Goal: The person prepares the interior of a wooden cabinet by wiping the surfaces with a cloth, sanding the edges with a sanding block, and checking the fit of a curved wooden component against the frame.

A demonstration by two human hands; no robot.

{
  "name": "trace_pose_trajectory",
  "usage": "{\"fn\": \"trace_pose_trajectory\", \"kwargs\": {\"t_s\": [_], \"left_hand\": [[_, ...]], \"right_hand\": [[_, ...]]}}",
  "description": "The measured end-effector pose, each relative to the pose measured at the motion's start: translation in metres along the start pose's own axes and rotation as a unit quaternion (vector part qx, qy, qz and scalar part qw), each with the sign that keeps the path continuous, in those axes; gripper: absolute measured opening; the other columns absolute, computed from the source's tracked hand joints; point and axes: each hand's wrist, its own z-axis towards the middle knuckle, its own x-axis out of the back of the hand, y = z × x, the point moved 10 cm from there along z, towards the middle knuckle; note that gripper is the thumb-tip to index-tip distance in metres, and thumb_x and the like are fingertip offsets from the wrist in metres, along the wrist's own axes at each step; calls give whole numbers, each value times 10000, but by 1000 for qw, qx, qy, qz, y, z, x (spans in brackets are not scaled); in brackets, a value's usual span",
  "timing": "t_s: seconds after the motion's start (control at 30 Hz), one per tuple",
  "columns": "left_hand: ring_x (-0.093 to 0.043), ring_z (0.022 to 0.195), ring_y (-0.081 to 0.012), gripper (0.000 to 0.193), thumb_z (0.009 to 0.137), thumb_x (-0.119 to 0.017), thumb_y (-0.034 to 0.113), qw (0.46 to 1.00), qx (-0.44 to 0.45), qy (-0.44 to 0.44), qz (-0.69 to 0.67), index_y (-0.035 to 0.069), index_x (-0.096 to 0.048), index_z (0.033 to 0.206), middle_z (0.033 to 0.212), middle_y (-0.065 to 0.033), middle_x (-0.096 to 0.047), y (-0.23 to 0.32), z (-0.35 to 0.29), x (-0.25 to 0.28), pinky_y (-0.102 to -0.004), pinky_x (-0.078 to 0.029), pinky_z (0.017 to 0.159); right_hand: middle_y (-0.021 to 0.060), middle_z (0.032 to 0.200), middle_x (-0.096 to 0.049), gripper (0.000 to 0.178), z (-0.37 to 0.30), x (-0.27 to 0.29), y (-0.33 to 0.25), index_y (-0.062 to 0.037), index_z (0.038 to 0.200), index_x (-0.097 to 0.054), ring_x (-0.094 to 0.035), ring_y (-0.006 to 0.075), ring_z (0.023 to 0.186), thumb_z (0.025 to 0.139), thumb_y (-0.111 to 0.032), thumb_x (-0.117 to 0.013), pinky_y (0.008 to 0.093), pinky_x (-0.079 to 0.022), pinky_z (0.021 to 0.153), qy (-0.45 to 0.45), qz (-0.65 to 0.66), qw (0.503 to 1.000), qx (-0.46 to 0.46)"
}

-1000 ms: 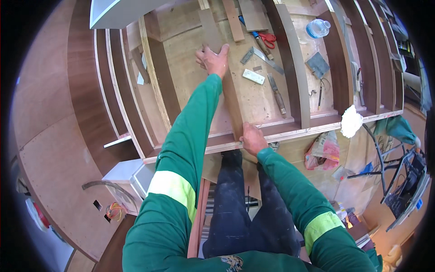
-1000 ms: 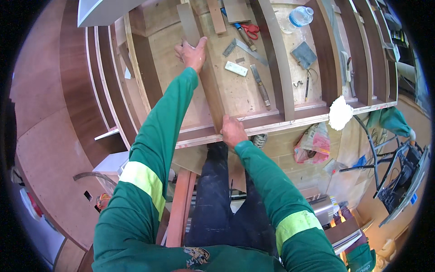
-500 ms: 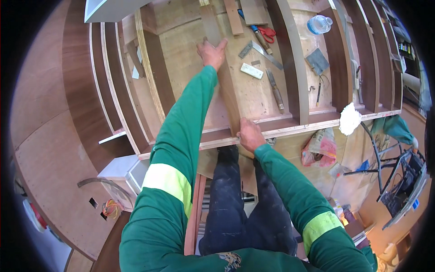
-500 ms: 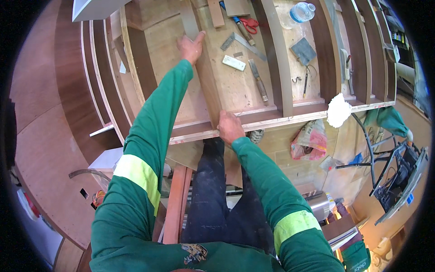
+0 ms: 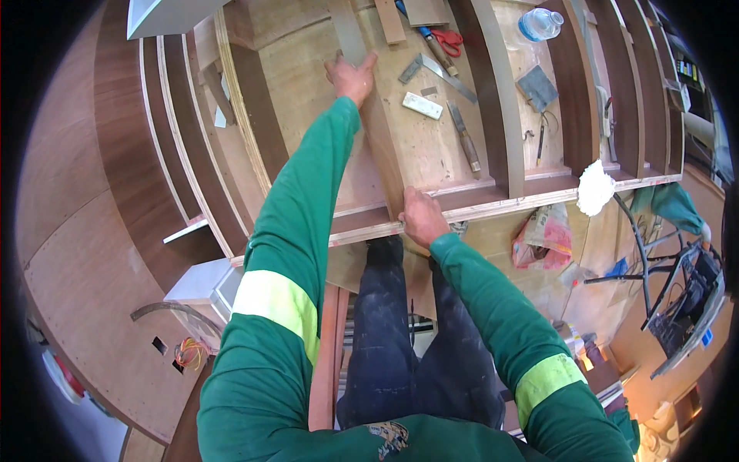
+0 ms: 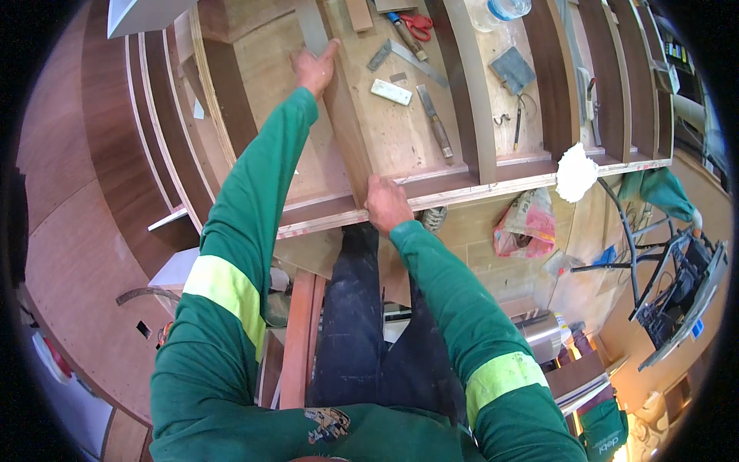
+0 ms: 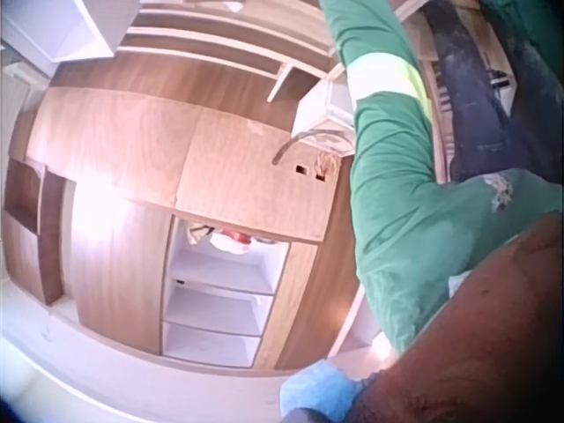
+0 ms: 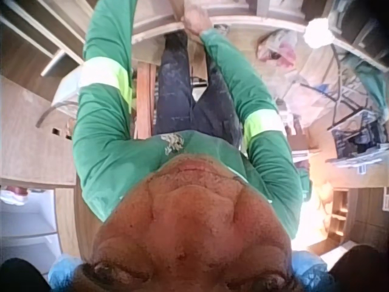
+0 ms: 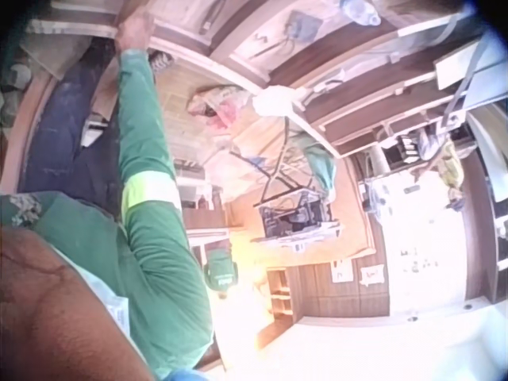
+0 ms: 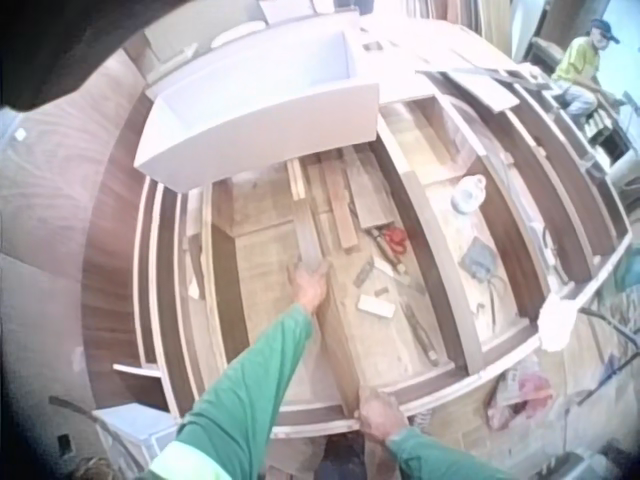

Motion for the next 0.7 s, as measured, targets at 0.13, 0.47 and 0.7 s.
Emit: {"fn": "trace_pose_trajectory", "kwargs": {"t_s": [0.13,0.47,0.7], "left_hand": [[-313,1444,-524,1091,824,-766,578,995,16,-90,-49,-157,-350,1515,1492,-408,-384,1,-2,-14,-509,-289,1225],[-342,1422,-514,1080,815,-780,530,994,29,-90,-52,-123,-326,1546,1498,-357,-385,-1,3,-4,-509,-324,1206],[-259,1497,-529,1100,862,-736,577,995,-10,-87,-54,-95,-249,1585,1593,-327,-357,22,-14,-31,-501,-264,1247]], "right_hand": [[268,1070,-663,317,-1,0,5,28,1085,-523,-633,451,1085,896,-117,-733,544,-475,938,-12,-5,1000,-13],[239,1078,-670,263,4,-6,0,8,1076,-535,-628,433,1108,872,-86,-670,547,-470,944,-23,6,1000,-13],[223,1082,-669,244,-9,-2,32,-9,1080,-538,-630,421,1099,877,-92,-646,566,-466,914,9,-41,998,-37]]}}
